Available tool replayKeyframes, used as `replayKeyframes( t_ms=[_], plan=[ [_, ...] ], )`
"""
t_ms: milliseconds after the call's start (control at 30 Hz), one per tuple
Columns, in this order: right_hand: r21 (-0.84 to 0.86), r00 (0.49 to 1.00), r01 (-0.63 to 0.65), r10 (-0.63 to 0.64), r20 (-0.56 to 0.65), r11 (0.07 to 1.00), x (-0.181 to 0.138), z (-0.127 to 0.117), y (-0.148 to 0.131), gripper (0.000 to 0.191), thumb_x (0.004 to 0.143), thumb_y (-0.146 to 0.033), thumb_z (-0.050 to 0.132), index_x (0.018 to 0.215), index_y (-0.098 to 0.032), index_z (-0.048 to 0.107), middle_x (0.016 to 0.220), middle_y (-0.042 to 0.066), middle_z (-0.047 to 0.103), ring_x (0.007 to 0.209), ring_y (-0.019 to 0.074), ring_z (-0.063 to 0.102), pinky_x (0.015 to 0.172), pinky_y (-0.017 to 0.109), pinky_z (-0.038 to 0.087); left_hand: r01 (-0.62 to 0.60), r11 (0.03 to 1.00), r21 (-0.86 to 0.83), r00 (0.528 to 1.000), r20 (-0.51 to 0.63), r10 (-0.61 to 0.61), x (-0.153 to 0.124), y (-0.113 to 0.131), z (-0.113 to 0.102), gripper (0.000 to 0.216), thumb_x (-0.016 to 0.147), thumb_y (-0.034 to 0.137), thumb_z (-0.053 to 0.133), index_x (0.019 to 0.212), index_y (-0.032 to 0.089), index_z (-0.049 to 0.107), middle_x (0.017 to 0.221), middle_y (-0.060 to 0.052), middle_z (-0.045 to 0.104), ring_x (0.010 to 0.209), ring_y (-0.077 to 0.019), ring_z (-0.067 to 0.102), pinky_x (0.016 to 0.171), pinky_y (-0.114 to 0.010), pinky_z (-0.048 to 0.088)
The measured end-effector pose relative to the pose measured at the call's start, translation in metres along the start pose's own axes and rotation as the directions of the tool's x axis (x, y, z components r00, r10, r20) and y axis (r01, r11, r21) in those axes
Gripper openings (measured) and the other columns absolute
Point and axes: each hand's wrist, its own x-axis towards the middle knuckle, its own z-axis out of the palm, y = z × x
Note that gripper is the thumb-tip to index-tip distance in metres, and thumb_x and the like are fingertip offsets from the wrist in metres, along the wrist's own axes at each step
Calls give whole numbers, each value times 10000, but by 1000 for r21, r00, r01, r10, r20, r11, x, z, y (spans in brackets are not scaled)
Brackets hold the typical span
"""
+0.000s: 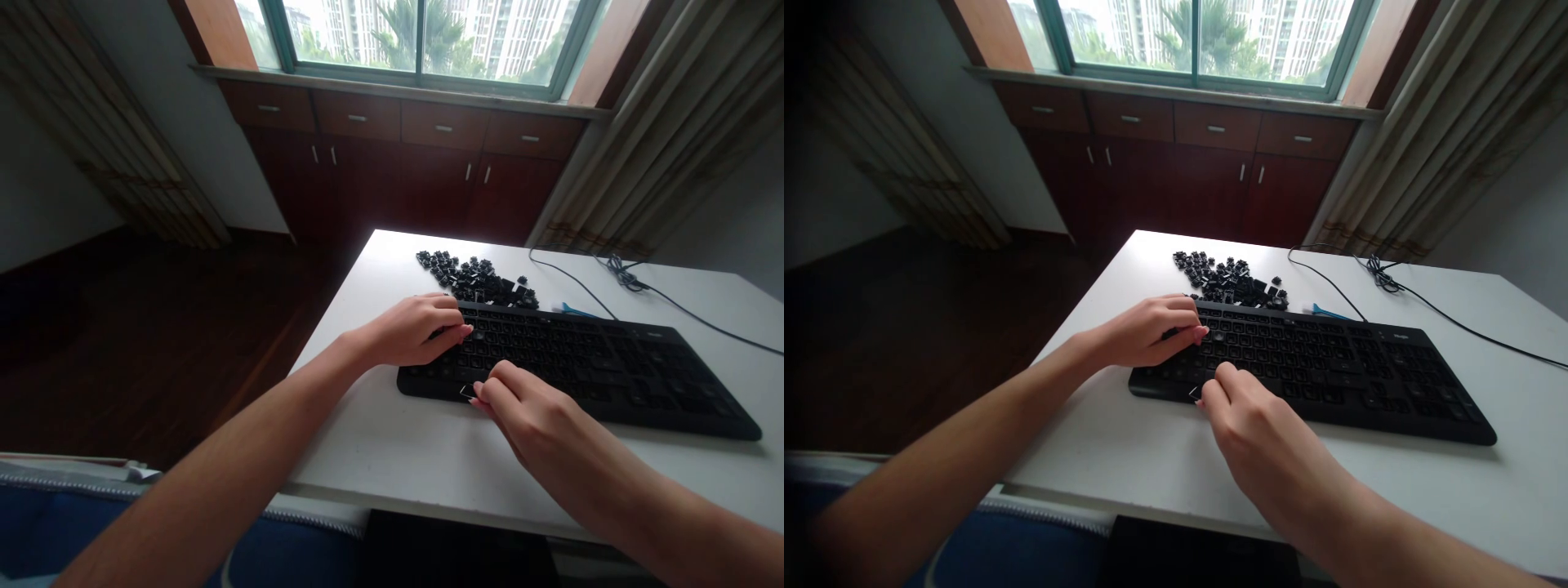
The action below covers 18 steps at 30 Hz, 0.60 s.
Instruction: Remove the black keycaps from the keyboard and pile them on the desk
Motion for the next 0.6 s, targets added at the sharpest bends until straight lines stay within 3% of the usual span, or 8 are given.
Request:
replayKeyframes(
  t_ms=[200,467,600],
  plan=[
    [-258,995,83,-95,-36,963,0,6,-12,175,920,-22,505,837,-142,601,778,64,536,715,233,558,631,372,459,-1,1000,-13,1000,-5,1,0,0,0,343,1049,313,436,835,155,651,822,-63,614,776,-163,557,737,-295,464],
    [-329,999,5,-17,-33,944,4,14,-26,213,807,38,557,846,-171,575,730,39,544,625,222,556,537,348,398,-5,1000,5,1000,-5,5,0,0,0,358,1054,320,417,828,156,641,826,-64,609,774,-162,549,739,-289,459],
    [-249,999,-33,31,-10,968,11,4,-23,278,793,59,566,782,-211,502,702,15,557,571,199,552,508,332,361,-6,1000,21,1000,-15,6,-1,0,1,356,1052,325,425,823,157,639,825,-61,607,764,-159,549,732,-283,454]
  ],
)
